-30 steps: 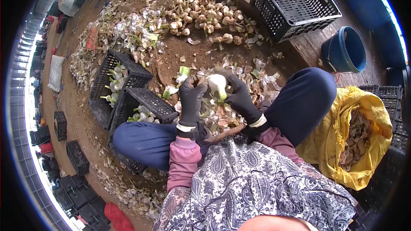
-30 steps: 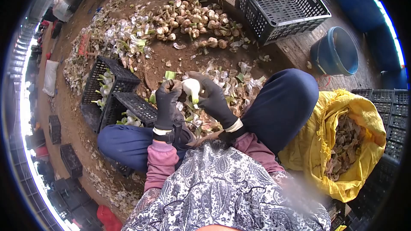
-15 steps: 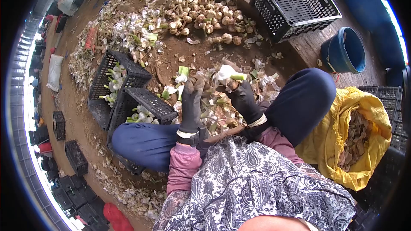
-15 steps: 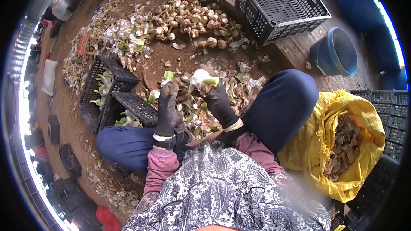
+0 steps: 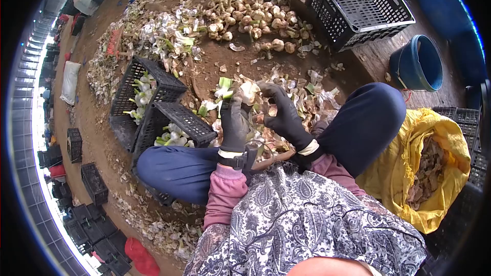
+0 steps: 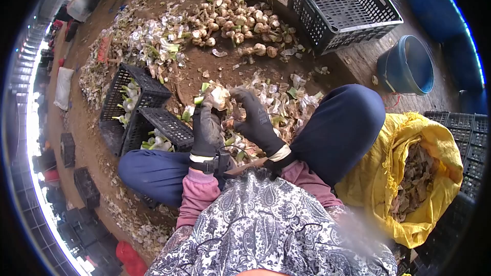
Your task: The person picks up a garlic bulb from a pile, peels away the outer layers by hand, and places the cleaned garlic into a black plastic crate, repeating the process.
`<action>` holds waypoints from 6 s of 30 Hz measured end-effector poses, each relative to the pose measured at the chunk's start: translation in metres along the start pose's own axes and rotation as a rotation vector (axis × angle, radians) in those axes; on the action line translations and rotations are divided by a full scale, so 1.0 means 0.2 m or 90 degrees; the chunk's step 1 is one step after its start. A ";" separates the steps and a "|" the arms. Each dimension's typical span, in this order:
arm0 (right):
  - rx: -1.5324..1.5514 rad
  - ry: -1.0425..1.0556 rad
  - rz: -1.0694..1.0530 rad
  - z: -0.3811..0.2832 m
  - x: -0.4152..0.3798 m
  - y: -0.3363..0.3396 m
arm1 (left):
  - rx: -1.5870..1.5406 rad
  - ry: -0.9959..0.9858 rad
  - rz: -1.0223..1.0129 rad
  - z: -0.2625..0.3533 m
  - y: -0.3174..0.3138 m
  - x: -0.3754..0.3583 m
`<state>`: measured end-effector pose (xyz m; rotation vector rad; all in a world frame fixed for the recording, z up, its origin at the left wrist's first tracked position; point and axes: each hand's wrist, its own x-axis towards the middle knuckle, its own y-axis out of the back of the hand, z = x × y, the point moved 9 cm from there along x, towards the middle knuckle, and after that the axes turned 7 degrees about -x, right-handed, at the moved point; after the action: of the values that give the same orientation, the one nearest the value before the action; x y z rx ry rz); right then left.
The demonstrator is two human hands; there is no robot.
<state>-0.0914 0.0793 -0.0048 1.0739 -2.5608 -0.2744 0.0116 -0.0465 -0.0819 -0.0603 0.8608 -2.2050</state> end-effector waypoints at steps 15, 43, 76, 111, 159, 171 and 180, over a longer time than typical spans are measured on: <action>0.353 -0.257 0.193 0.48 -0.08 0.09 | -0.407 0.177 -0.003 -0.05 -0.07 -0.04; 0.325 -0.376 0.141 0.49 -0.04 0.16 | 1.181 -0.250 -0.282 -0.96 -0.26 1.43; 0.243 -0.366 0.196 0.58 -0.03 0.14 | 0.833 -0.084 -0.136 -0.80 -0.23 1.42; 0.086 -0.164 0.066 0.32 -0.16 -0.03 | 0.210 0.041 -0.118 0.08 -0.33 -0.15; 0.565 -0.220 0.058 0.30 -0.06 -0.02 | 0.478 -0.238 -0.146 0.23 -0.44 -0.14; -0.033 0.108 0.188 -0.01 -0.02 0.20 | 0.105 -0.006 -0.169 0.16 -0.43 -0.13; -0.110 0.073 0.099 -0.07 -0.03 0.13 | -0.077 0.052 -0.072 0.02 -0.29 -0.08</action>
<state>-0.0988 0.1003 0.0154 0.8002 -2.4503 -0.3750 -0.0125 -0.0092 -0.0415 -0.0798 1.0599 -2.2714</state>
